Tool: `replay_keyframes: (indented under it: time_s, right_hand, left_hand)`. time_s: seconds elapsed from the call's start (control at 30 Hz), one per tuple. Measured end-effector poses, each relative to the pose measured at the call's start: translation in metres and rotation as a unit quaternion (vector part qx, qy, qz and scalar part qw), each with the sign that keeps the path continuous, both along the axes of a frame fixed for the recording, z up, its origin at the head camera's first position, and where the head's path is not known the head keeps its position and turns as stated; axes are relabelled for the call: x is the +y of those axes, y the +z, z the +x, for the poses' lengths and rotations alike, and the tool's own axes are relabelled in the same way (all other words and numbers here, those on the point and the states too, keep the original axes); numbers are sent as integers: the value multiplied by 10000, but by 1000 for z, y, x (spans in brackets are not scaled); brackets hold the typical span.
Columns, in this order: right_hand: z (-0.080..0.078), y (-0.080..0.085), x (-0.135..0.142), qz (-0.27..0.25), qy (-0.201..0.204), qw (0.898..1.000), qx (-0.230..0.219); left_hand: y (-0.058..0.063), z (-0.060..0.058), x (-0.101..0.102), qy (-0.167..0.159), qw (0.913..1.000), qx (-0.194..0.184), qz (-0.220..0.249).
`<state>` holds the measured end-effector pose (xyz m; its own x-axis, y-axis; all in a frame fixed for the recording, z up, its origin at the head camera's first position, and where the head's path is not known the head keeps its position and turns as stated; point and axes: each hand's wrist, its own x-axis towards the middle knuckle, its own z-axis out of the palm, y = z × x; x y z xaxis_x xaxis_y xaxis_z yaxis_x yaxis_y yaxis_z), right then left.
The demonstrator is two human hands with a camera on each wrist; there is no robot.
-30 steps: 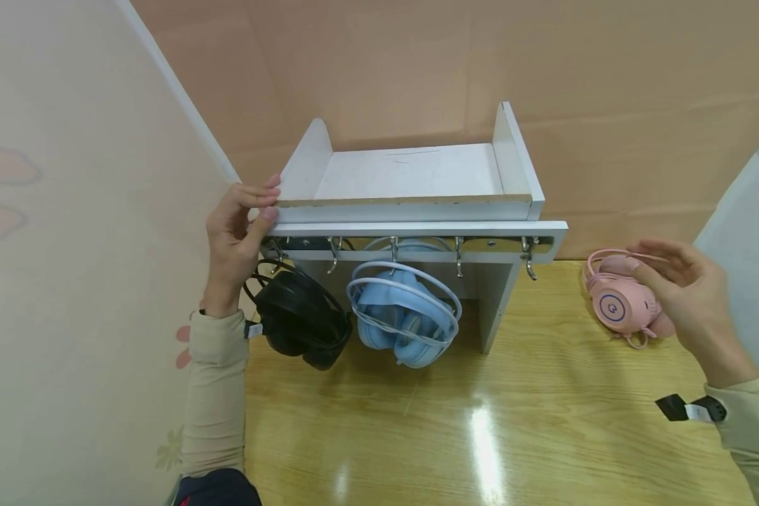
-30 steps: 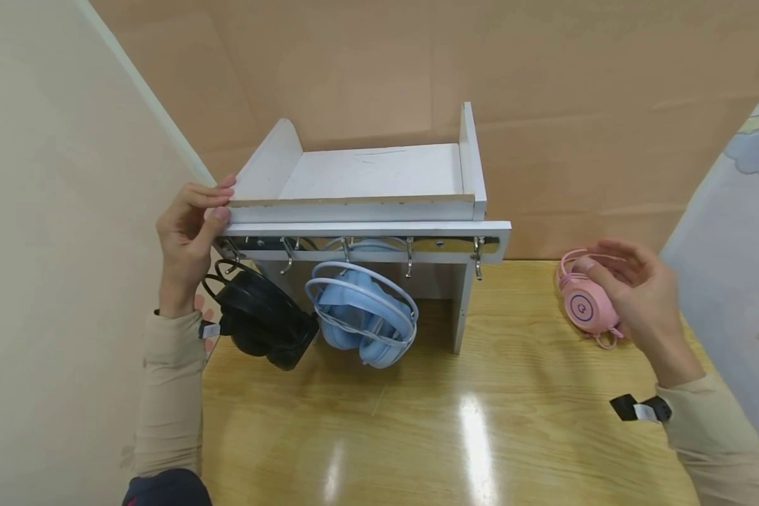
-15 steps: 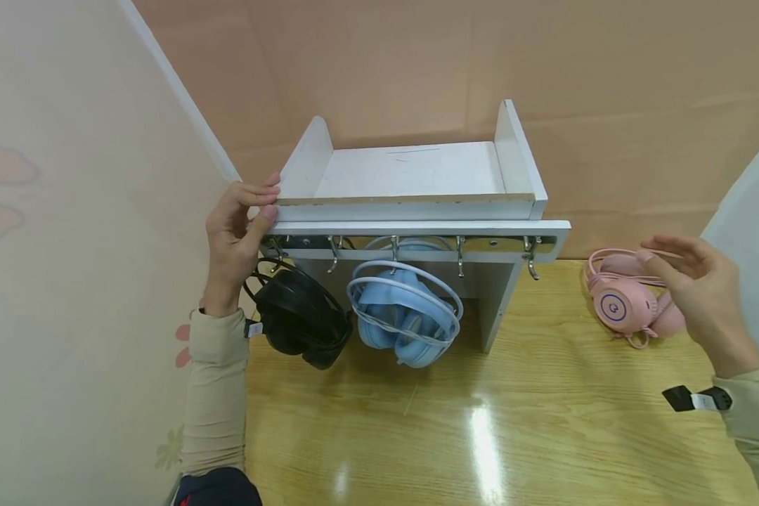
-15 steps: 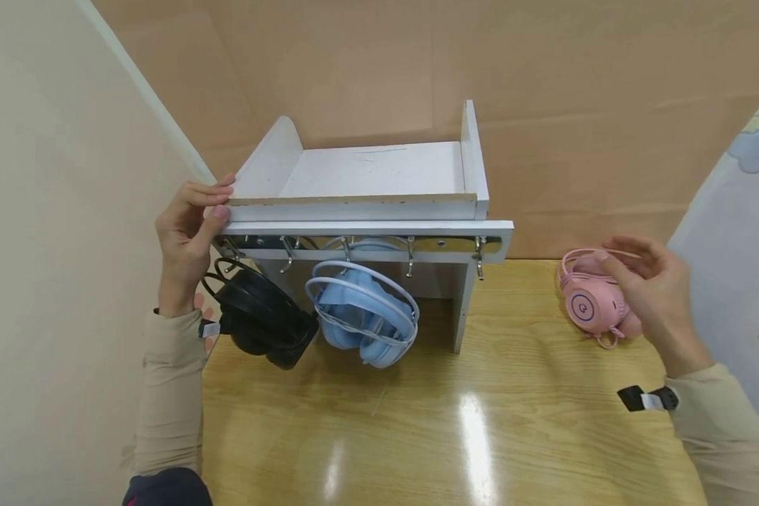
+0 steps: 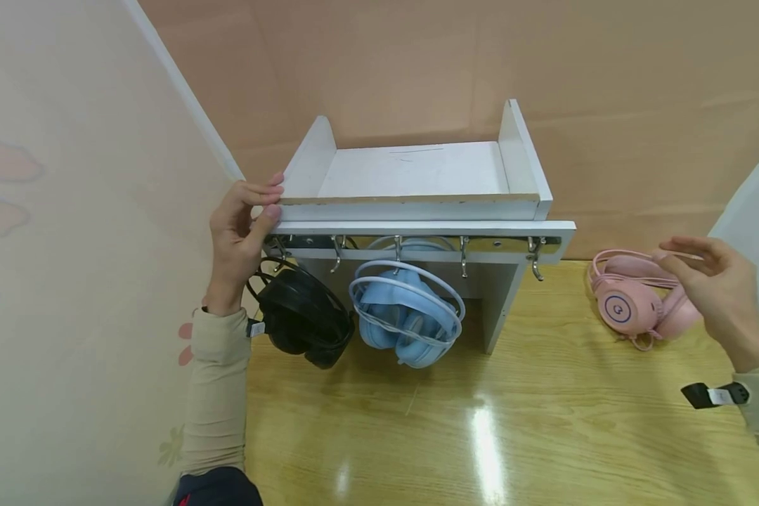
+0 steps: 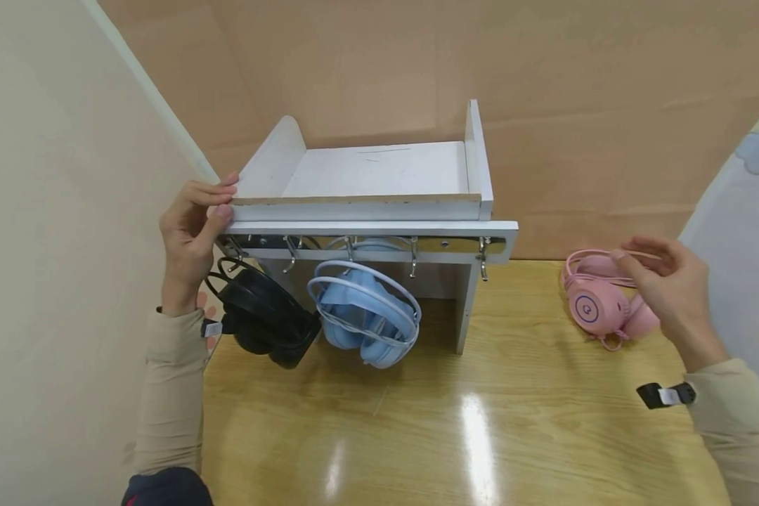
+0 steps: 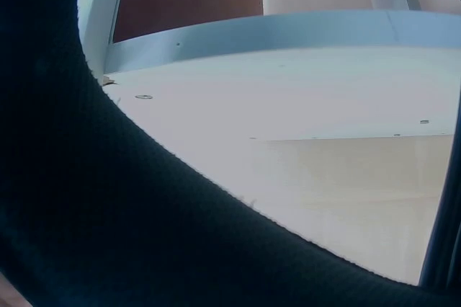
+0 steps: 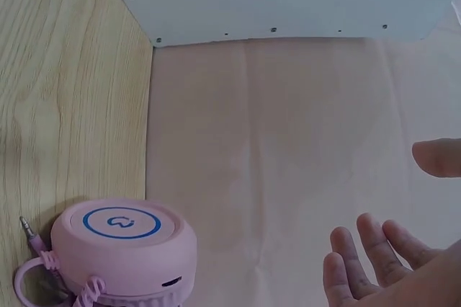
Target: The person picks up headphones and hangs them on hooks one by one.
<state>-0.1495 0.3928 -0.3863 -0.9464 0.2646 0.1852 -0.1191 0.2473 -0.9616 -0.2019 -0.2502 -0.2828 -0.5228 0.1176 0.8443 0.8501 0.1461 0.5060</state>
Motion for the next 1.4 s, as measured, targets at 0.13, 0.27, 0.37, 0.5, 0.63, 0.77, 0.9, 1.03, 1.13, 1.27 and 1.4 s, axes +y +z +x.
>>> replay_keyframes:
  time_s: [0.13, 0.27, 0.37, 0.5, 0.63, 0.77, 0.9, 1.03, 1.13, 1.27, 1.4]
  right_hand:
    - [-3, 0, 6, -10, -75, 9999, -70]
    - [-9, 0, 15, -139, -167, 9997, -121]
    - [-13, -2, 22, 97, -300, 9990, -314]
    - [-19, -7, 31, 446, -467, 9962, -576]
    - [-23, -12, 40, 577, -551, 9945, -684]
    - [-24, -17, 45, 540, -600, 9937, -781]
    - [-25, -21, 49, 592, -641, 9924, -869]
    - [-27, -25, 53, 522, -715, 9921, -893]
    - [-29, -28, 56, 476, -790, 9913, -937]
    - [-30, -31, 59, 576, -888, 9882, -1107]
    - [-31, -32, 63, 654, -972, 9855, -1228]
  left_hand:
    - [0, 0, 0, 4, 10000, 15, 6]
    - [0, -1, 0, -23, 10000, 39, 32]
    - [0, -1, 1, -61, 10000, 48, 58]
    - [0, -1, 1, -48, 10000, 57, 42]
    - [-1, -1, 0, 11, 10000, 68, -16]
    - [-1, -1, 0, -5, 9999, 110, -9]
    - [-1, -1, 0, -18, 9999, 141, -6]
    - [-1, 1, 0, 14, 9999, 162, -25]
    - [0, 1, 1, 30, 9998, 173, -31]
    - [0, 1, 1, 43, 9998, 160, -57]
    - [-1, 1, 0, 73, 9998, 146, -111]
